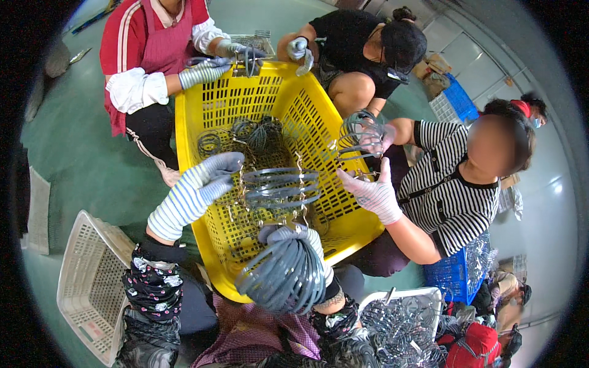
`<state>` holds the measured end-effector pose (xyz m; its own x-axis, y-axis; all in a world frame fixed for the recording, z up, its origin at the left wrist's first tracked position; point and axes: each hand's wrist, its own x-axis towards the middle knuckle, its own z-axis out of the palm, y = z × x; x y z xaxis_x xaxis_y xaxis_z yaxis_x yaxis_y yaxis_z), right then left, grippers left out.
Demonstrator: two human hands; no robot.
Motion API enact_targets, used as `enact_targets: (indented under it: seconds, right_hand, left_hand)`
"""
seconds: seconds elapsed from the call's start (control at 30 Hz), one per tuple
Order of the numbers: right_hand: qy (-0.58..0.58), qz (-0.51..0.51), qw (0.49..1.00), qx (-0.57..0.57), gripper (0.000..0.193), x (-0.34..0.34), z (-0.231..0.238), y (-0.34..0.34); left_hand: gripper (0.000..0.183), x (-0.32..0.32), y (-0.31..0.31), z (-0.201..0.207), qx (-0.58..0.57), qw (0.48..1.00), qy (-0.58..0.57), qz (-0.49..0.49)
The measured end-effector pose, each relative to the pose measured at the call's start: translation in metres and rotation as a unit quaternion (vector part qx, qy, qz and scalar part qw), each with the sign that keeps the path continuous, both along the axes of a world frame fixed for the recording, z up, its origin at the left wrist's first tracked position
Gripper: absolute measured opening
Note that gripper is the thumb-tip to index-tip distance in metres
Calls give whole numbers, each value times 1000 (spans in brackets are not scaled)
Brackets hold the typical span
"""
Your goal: Picking up circular metal frames from a plastic basket and grouping them with other components.
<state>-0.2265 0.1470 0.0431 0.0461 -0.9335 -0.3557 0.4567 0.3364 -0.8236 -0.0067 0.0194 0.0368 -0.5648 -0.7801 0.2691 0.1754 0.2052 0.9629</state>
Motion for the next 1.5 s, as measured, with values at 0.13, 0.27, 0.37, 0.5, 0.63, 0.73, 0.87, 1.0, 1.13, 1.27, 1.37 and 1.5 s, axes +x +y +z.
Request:
enact_targets:
  seconds: [0.13,0.27,0.37,0.5,0.63,0.73,0.87,1.0,1.13,1.27,1.37,1.5]
  right_hand:
    - [-134,-61,984,105,21,23,5,-7]
    - [-206,-134,969,25,24,20,-7,-15]
    - [-149,-156,976,14,28,22,-9,-16]
    - [-126,-179,975,-35,36,35,-2,-15]
    - [-92,-266,957,-67,30,37,-6,-18]
    - [-62,-280,953,-99,19,32,-7,-18]
    - [-187,-196,947,-171,37,12,-20,-17]
    - [82,-92,990,-69,14,19,-24,-13]
    - [201,22,976,-77,16,24,-31,-3]
    - [110,34,993,12,24,27,-34,-2]
    - [357,140,907,-175,33,27,-37,3]
    - [459,189,810,-311,32,29,-32,3]
  left_hand:
    - [39,6,1,2,36,984,-98,-145]
    - [35,4,17,15,62,968,-125,-209]
    - [37,5,15,14,125,957,-110,-236]
    - [30,-3,12,2,133,974,-65,-173]
    - [27,-8,11,3,68,989,-88,-99]
    - [27,-8,4,-1,68,988,-137,-10]
    - [27,3,-11,0,38,974,-89,203]
    - [29,24,-8,20,129,975,22,178]
    - [30,20,-5,26,109,984,58,128]
    - [31,12,-7,20,140,977,89,131]
    - [31,15,-9,17,143,978,61,136]
    - [31,19,-11,12,134,983,32,117]
